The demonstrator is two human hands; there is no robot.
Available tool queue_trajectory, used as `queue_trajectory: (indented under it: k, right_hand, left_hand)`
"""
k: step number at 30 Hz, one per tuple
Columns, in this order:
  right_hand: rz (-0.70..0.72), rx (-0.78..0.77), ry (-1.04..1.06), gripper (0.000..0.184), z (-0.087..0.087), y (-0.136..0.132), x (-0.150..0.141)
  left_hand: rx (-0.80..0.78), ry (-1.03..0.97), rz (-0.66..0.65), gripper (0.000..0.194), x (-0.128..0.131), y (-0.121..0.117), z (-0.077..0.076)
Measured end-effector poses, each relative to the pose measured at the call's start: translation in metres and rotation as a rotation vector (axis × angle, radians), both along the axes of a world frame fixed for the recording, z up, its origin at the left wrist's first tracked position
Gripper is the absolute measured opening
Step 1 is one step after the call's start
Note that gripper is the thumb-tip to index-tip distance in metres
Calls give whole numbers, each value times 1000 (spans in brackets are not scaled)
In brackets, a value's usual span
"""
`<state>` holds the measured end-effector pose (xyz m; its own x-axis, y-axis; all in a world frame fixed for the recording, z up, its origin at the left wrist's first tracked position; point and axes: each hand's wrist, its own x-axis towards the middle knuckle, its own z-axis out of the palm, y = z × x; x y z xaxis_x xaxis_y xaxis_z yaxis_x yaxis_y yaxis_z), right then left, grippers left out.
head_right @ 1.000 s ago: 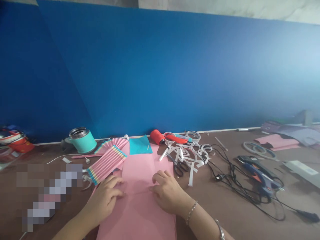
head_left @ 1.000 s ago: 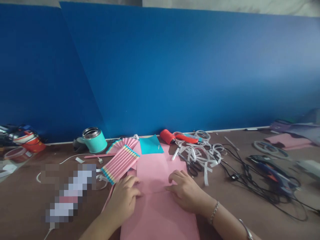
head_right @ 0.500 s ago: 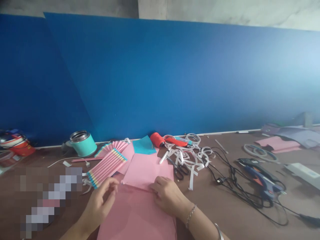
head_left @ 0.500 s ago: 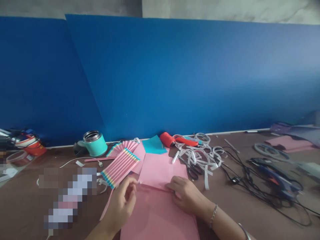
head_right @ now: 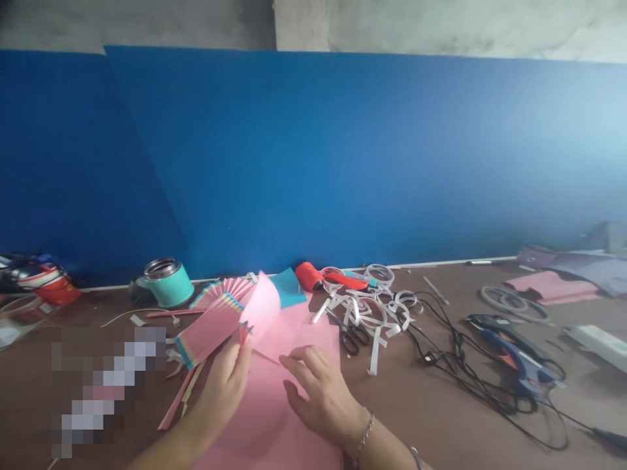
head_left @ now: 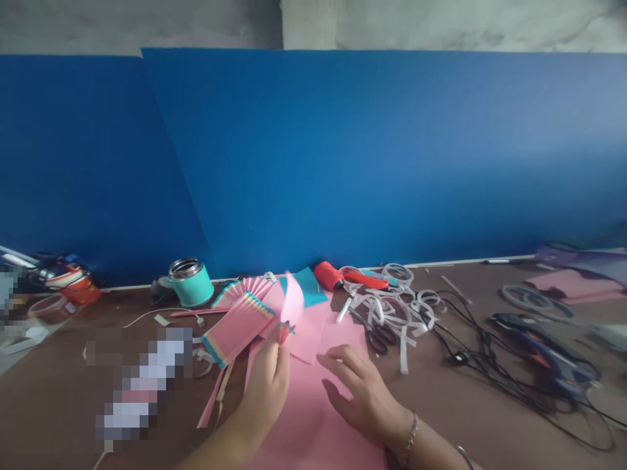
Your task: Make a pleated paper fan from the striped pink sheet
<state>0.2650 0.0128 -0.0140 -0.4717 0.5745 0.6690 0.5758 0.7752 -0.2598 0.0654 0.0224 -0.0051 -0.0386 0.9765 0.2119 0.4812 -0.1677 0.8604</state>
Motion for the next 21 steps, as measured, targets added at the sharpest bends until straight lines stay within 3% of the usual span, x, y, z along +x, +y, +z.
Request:
queue_trajectory:
  k: [2, 4, 6, 9, 11, 15, 21]
  right_hand:
    - [-98, 213, 26, 39, 2, -3, 1]
    - [-165, 317, -5, 38, 4, -5, -1]
    - [-185, 235, -98, 33, 5, -5, -5]
    - [-108, 50, -177, 14, -2, 2, -8]
    - [-96, -36, -220, 16, -10, 7, -7]
    - [-89, -201, -290, 14, -19, 14, 0]
    - [24, -409, -292, 20, -12, 15, 9]
  left_hand:
    - [59, 86, -29, 31, 2, 5, 4]
    - [109, 216, -61, 37, 8, 5, 3]
    - [167, 453, -116, 44, 17, 0, -4]
    - [211, 822, -230, 44, 23, -10, -13]
    - [169, 924, -290, 44, 19, -15, -16]
    - [87, 889, -358, 31, -7, -17, -18]
    - [116, 684, -319, 19, -35, -17, -24]
